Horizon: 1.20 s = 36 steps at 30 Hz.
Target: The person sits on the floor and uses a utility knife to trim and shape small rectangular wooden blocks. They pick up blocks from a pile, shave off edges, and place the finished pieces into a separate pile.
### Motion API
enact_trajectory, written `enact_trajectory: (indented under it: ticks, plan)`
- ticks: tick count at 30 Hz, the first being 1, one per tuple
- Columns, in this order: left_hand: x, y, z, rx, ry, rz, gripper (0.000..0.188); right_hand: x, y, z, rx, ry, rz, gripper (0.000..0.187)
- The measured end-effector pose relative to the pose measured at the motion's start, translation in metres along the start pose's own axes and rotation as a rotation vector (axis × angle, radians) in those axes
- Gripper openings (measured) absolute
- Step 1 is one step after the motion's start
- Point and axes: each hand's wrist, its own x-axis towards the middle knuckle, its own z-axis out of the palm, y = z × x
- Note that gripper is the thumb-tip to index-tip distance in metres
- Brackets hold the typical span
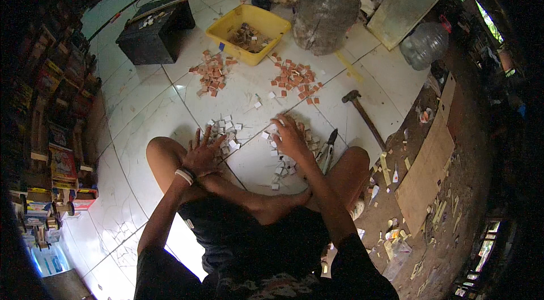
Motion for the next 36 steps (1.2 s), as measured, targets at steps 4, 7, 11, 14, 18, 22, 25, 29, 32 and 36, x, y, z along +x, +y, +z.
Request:
enact_trajectory:
  ticks: [4, 7, 11, 14, 18, 22, 25, 29, 32, 36]
  plan:
    - [0.017, 0.003, 0.007, 0.007, -0.011, 0.094, 0.11, 0.044, 0.001, 0.009, -0.014, 0.119, 0.005, 0.064]
    - [0.032, -0.003, 0.012, -0.102, 0.138, 0.12, 0.094, 0.065, -0.002, 0.028, -0.082, 0.173, -0.022, 0.063]
    - [0.037, -0.017, 0.003, -0.261, 0.348, 0.259, 0.099, 0.057, -0.003, 0.039, -0.082, 0.131, -0.049, 0.062]
    - [0.03, -0.02, -0.007, -0.279, 0.421, 0.248, 0.112, 0.049, -0.007, 0.039, -0.01, 0.076, -0.097, 0.06]
    - [0.03, -0.027, 0.004, -0.243, 0.319, -0.064, 0.127, 0.061, -0.022, 0.045, 0.077, 0.239, -0.037, 0.058]
    - [0.044, -0.045, 0.045, -0.04, 0.12, -0.101, 0.132, 0.081, -0.042, 0.055, 0.011, 0.185, -0.081, 0.056]
    - [0.052, -0.054, 0.061, -0.073, 0.201, 0.022, 0.127, 0.081, -0.058, 0.061, 0.134, 0.077, -0.22, 0.054]
    - [0.036, -0.051, 0.034, -0.264, 0.273, 0.069, 0.095, 0.075, -0.078, 0.062, 0.497, 0.2, -0.476, 0.058]
    - [0.015, -0.045, 0.001, -0.215, 0.191, -0.115, 0.098, 0.068, -0.082, 0.057, 0.348, 0.461, -0.31, 0.056]
    - [0.01, -0.039, -0.007, 0.013, 0.05, -0.249, 0.102, 0.053, -0.097, 0.065, 0.049, 0.115, 0.053, 0.065]
